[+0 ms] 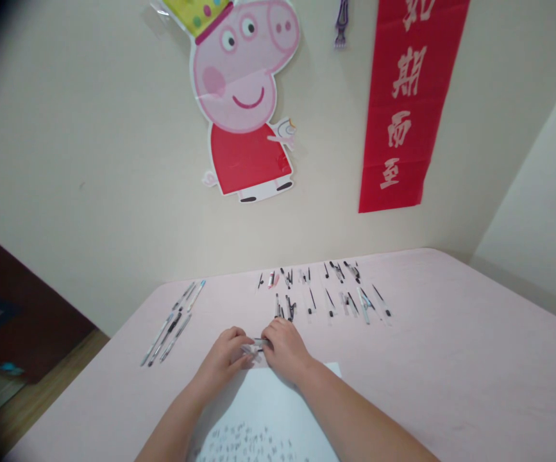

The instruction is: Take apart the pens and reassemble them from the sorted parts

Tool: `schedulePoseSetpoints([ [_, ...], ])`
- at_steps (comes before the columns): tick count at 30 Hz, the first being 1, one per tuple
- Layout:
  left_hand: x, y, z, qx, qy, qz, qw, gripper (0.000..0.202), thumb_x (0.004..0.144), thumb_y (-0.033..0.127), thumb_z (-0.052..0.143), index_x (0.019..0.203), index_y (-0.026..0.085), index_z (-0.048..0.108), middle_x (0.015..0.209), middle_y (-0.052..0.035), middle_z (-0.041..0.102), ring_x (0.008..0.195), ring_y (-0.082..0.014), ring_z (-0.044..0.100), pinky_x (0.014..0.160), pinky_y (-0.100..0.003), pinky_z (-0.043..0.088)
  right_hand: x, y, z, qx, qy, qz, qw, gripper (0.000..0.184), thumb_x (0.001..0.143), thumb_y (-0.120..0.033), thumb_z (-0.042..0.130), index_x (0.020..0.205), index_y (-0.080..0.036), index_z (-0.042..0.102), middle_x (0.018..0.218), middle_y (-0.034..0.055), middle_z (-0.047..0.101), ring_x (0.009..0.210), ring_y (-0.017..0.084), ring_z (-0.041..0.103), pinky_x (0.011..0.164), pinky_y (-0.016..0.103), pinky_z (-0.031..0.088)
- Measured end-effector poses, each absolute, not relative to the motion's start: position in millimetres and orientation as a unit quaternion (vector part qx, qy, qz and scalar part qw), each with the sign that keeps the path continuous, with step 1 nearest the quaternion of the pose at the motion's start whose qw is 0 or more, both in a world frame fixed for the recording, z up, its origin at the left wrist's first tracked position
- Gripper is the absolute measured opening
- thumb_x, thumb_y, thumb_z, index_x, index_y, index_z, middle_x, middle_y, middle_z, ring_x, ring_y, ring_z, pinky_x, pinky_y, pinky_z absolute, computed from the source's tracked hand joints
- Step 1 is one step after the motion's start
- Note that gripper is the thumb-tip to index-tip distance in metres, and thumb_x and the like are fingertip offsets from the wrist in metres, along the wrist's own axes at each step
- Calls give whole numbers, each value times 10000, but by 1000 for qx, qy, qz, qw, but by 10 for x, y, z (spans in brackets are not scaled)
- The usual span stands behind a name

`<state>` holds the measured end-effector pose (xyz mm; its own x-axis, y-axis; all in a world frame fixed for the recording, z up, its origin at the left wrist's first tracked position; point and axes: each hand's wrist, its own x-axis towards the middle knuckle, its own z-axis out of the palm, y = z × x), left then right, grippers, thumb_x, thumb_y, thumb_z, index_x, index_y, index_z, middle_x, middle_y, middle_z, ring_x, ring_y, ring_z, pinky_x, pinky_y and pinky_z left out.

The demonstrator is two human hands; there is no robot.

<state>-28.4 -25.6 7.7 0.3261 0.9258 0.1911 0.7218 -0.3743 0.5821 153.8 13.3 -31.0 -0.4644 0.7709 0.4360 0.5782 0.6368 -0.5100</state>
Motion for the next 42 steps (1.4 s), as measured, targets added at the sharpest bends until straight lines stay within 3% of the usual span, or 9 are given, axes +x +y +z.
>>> schedulePoseSetpoints([
  [5,-175,-295,90,800,520,218,202,196,798,154,521,891,223,679,898,-42,558,851,-182,537,744,-276,412,1540,116,-302,-403,-842,142,328,77,747,-109,609,789,-173,616,799,34,610,847,184,519,771,306,395],
  [14,-179,-282,10,786,552,211,182,147,796,169,512,837,207,649,897,-43,549,856,-190,536,736,-285,408,1572,91,-250,-390,-856,123,317,140,717,-133,604,848,-168,640,822,51,608,860,197,513,799,326,396],
  [26,-86,-324,-69,755,588,208,205,326,791,181,535,1114,219,550,972,-36,518,845,-169,544,762,-266,416,1560,91,-267,-404,-865,98,281,131,736,-115,592,836,-173,654,800,47,611,849,203,511,790,328,383],
  [33,-40,-291,-94,769,567,217,200,350,768,181,551,1117,218,564,972,-43,536,919,-196,530,810,-290,414,1536,84,-250,-406,-865,108,276,58,781,-158,606,798,-166,661,764,47,619,814,191,518,760,316,373],
  [42,51,-290,9,761,606,171,152,227,818,209,494,1012,193,610,923,-60,552,880,-198,553,775,-277,400,1542,88,-247,-399,-860,97,302,270,899,-151,452,715,-164,648,710,44,629,750,172,531,732,299,364],
])
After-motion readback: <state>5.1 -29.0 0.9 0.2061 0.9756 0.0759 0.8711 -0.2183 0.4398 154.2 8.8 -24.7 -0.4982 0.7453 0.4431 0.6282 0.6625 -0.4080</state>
